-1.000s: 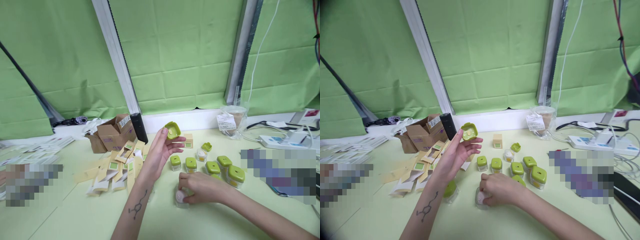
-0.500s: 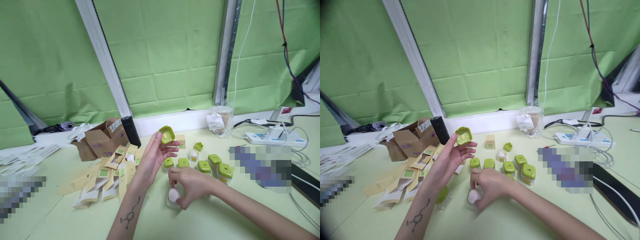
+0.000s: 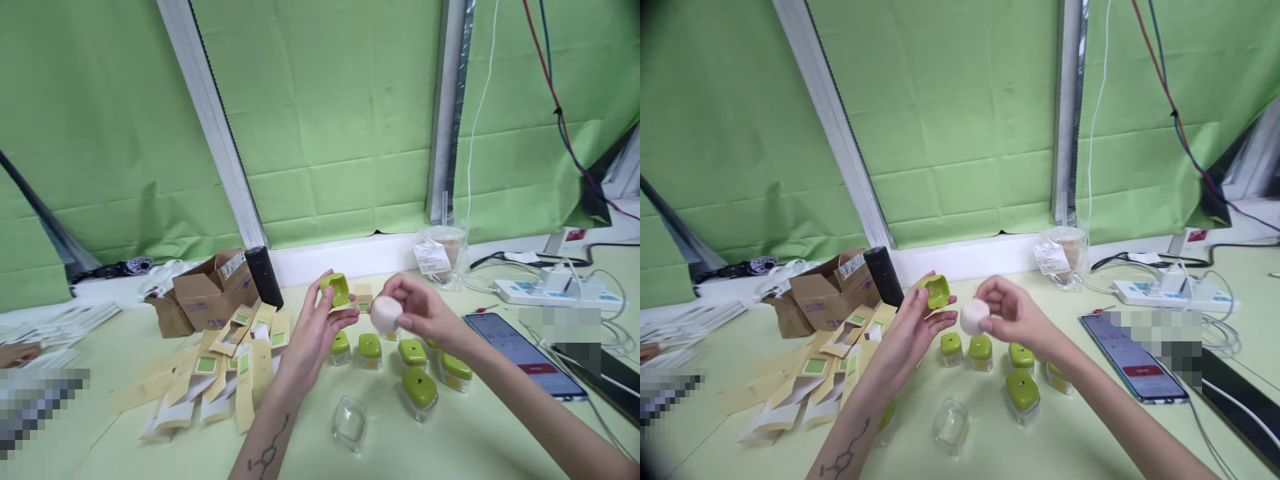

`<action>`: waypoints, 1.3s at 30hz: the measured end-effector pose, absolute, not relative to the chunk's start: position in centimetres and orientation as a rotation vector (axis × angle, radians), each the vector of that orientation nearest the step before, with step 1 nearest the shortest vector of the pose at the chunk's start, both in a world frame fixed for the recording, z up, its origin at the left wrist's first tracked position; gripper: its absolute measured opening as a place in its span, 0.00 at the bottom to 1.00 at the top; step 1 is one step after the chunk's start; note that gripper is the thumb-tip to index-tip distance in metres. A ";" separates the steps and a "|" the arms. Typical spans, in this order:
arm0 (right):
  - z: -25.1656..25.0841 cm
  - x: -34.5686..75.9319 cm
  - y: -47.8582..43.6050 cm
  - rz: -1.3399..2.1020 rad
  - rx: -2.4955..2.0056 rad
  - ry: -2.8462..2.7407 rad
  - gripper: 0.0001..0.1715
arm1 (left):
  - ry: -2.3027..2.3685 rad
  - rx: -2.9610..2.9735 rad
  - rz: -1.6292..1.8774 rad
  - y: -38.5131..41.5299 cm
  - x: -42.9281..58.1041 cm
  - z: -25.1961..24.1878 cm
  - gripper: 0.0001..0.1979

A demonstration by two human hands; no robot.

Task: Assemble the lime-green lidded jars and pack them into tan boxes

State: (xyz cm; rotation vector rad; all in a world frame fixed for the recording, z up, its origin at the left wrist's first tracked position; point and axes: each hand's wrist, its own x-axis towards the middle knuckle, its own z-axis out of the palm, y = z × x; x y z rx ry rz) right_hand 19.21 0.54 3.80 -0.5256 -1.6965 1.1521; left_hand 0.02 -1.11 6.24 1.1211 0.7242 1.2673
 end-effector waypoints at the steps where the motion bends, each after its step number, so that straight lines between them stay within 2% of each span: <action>1: 4.3 19.4 0.4 1.109 -0.532 -1.584 0.15 | 0.722 1.110 1.262 -1.1 0.2 6.1 0.24; 13: 4.5 17.1 -0.9 0.643 -0.819 -1.644 0.11 | 0.665 1.087 1.222 -1.5 1.8 4.9 0.19; 27: 3.7 16.2 -1.4 0.882 -0.823 -1.636 0.14 | 0.880 1.373 1.176 -1.9 2.0 4.6 0.21; 31: 3.9 16.3 -1.6 0.971 -0.789 -1.647 0.16 | 0.833 1.452 1.119 -2.0 1.9 5.0 0.18; 39: 3.8 16.2 -1.8 0.801 -0.689 -1.681 0.12 | 0.836 1.488 1.157 -2.5 2.0 5.1 0.13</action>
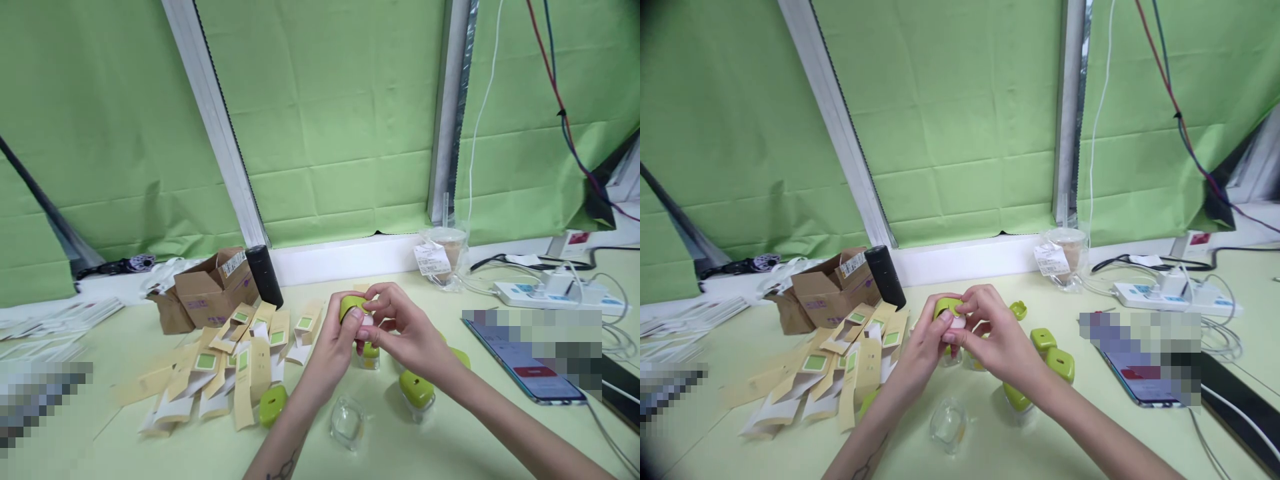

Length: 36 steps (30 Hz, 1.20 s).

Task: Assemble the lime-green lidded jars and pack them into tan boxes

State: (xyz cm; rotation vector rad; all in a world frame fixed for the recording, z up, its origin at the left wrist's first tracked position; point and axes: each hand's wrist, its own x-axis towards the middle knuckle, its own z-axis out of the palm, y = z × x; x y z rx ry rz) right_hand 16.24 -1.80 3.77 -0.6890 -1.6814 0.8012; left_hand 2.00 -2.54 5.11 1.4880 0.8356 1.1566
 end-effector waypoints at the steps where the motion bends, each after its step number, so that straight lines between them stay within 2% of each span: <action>1: 3.8 16.2 -1.8 0.787 -0.687 -1.685 0.12 | 0.847 1.503 1.160 -2.6 2.0 5.2 0.13; 7: 3.7 15.9 -1.7 0.709 -0.679 -1.688 0.13 | 0.859 1.528 1.155 -2.4 2.0 5.2 0.14; 12: 3.3 16.2 -1.3 0.428 -0.811 -1.735 0.12 | 0.829 1.398 1.081 -1.8 2.1 4.4 0.16; 14: 3.6 16.5 -1.4 0.436 -0.820 -1.827 0.12 | 0.817 1.319 1.054 -1.9 2.1 4.3 0.16; 17: 4.4 17.2 -1.6 0.563 -0.742 -1.984 0.17 | 0.842 1.266 1.031 -2.0 1.9 4.6 0.17; 24: 4.6 17.7 -1.4 0.649 -0.654 -1.946 0.13 | 0.964 1.363 0.998 -1.9 1.5 5.4 0.18; 36: 4.8 17.1 -2.6 0.336 -0.703 -1.992 0.12 | 1.048 1.486 1.113 -2.7 2.4 5.2 0.12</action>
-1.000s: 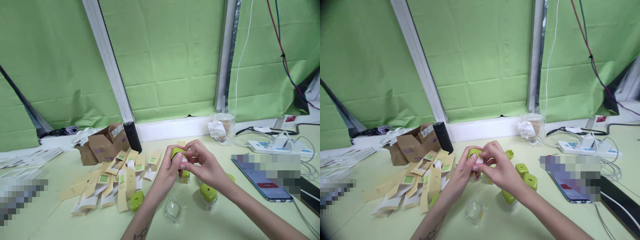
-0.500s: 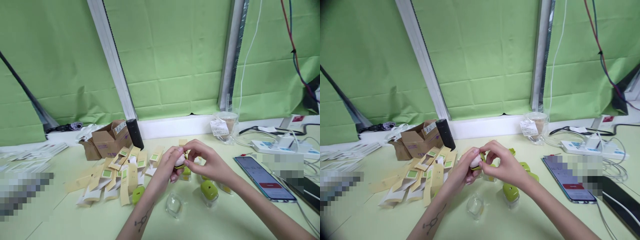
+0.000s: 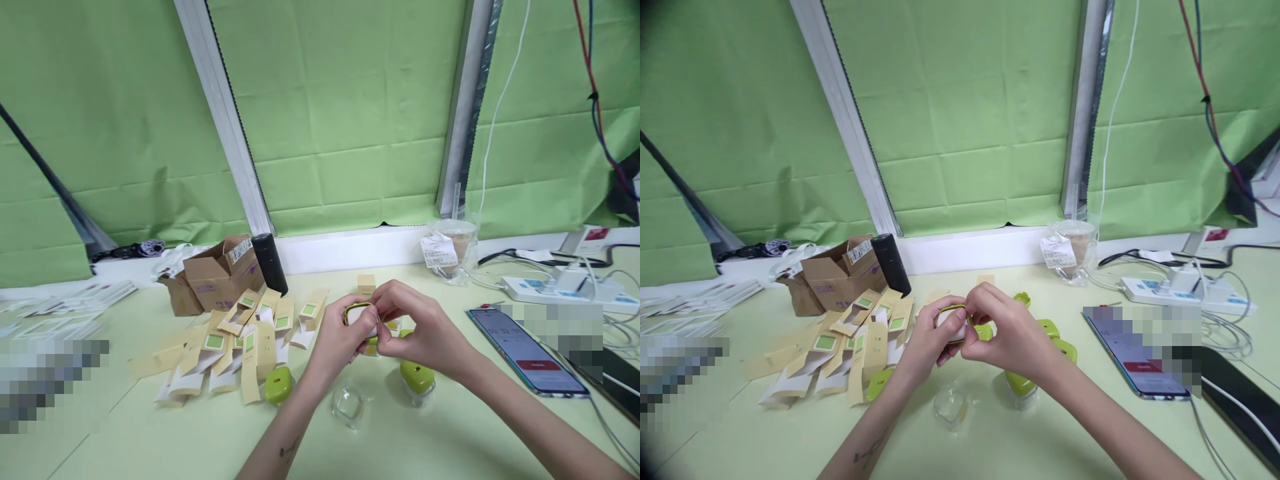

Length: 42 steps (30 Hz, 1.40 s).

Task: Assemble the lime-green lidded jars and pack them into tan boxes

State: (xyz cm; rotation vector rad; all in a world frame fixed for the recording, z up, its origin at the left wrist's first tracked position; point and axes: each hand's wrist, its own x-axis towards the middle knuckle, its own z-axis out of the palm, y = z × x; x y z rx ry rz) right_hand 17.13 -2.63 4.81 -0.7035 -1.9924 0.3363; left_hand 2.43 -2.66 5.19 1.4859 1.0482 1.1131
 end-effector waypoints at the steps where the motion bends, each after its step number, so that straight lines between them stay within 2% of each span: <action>1: 4.8 17.1 -2.6 0.329 -0.695 -1.995 0.13 | 1.042 1.481 1.122 -2.7 2.5 5.3 0.12; 6: 4.8 17.1 -2.6 0.305 -0.660 -1.994 0.13 | 1.014 1.446 1.139 -2.9 2.5 5.5 0.11; 13: 4.9 17.2 -2.7 0.315 -0.635 -1.995 0.15 | 1.089 1.477 1.082 -2.8 2.4 5.6 0.14; 26: 5.2 17.5 -2.7 0.396 -0.628 -1.988 0.14 | 0.942 1.446 1.057 -2.3 1.9 5.3 0.18; 30: 5.1 17.4 -2.7 0.379 -0.704 -2.055 0.20 | 0.924 1.466 1.038 -2.3 2.0 4.9 0.19; 32: 5.1 17.4 -2.7 0.392 -0.727 -2.084 0.22 | 0.895 1.485 1.013 -2.4 2.1 4.8 0.20; 35: 5.4 17.5 -2.8 0.391 -0.729 -2.103 0.18 | 0.798 1.459 1.009 -2.6 2.1 4.8 0.22; 38: 5.7 17.6 -3.0 0.337 -0.747 -2.019 0.21 | 0.636 1.361 1.008 -2.8 2.0 5.0 0.27; 42: 5.9 17.3 -3.3 0.241 -0.741 -1.921 0.25 | 0.462 1.302 0.951 -2.8 1.7 5.3 0.21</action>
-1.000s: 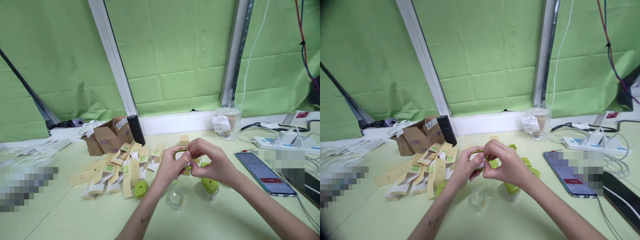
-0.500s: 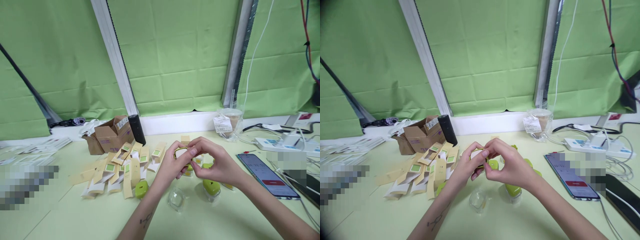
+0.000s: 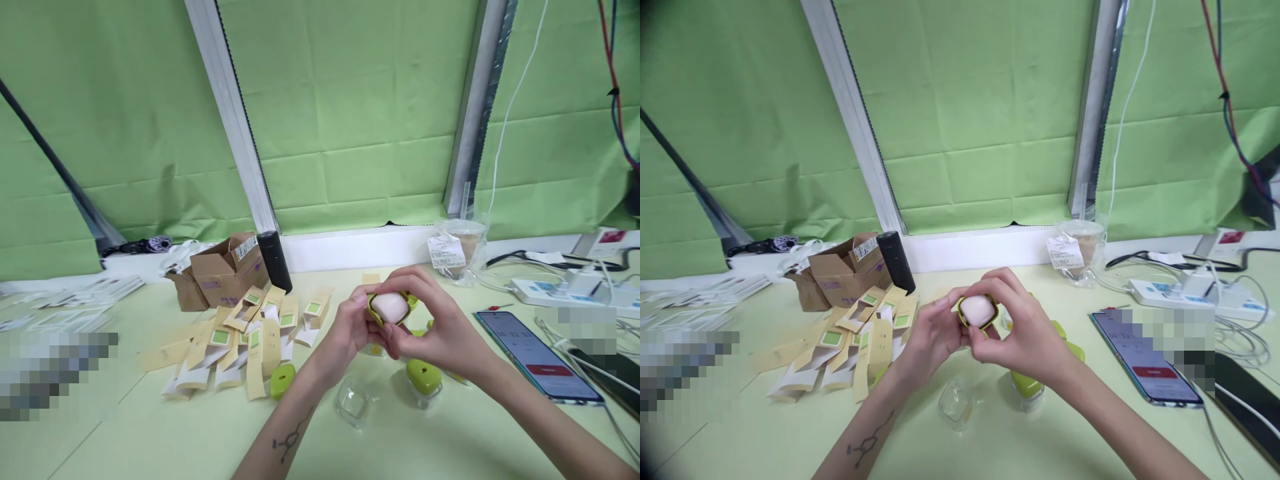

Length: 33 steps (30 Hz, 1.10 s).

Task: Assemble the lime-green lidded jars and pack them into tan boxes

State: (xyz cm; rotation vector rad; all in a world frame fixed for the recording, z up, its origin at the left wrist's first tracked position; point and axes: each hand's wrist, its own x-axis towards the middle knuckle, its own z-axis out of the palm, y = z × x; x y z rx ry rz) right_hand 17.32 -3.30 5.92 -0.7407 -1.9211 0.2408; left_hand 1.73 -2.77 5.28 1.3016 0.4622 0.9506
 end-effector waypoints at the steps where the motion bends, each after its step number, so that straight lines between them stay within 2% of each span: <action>1: 5.9 17.2 -3.4 0.220 -0.739 -1.917 0.25 | 0.476 1.313 0.950 -2.8 1.7 5.3 0.19; 8: 6.0 17.3 -3.8 0.122 -0.713 -1.990 0.29 | 0.481 1.403 0.955 -2.9 1.5 5.5 0.19; 11: 6.4 17.7 -4.3 0.035 -0.668 -1.991 0.31 | 0.382 1.440 0.900 -3.0 1.2 5.7 0.22; 14: 6.6 17.9 -4.9 -0.071 -0.660 -2.010 0.30 | 0.338 1.440 0.920 -3.3 1.1 5.6 0.25; 24: 6.5 17.7 -5.4 -0.323 -0.638 -2.068 0.27 | 0.437 1.472 0.969 -4.3 1.7 5.9 0.22; 33: 6.3 17.7 -5.1 -0.349 -0.623 -2.043 0.25 | 0.518 1.521 0.972 -4.7 1.5 6.0 0.22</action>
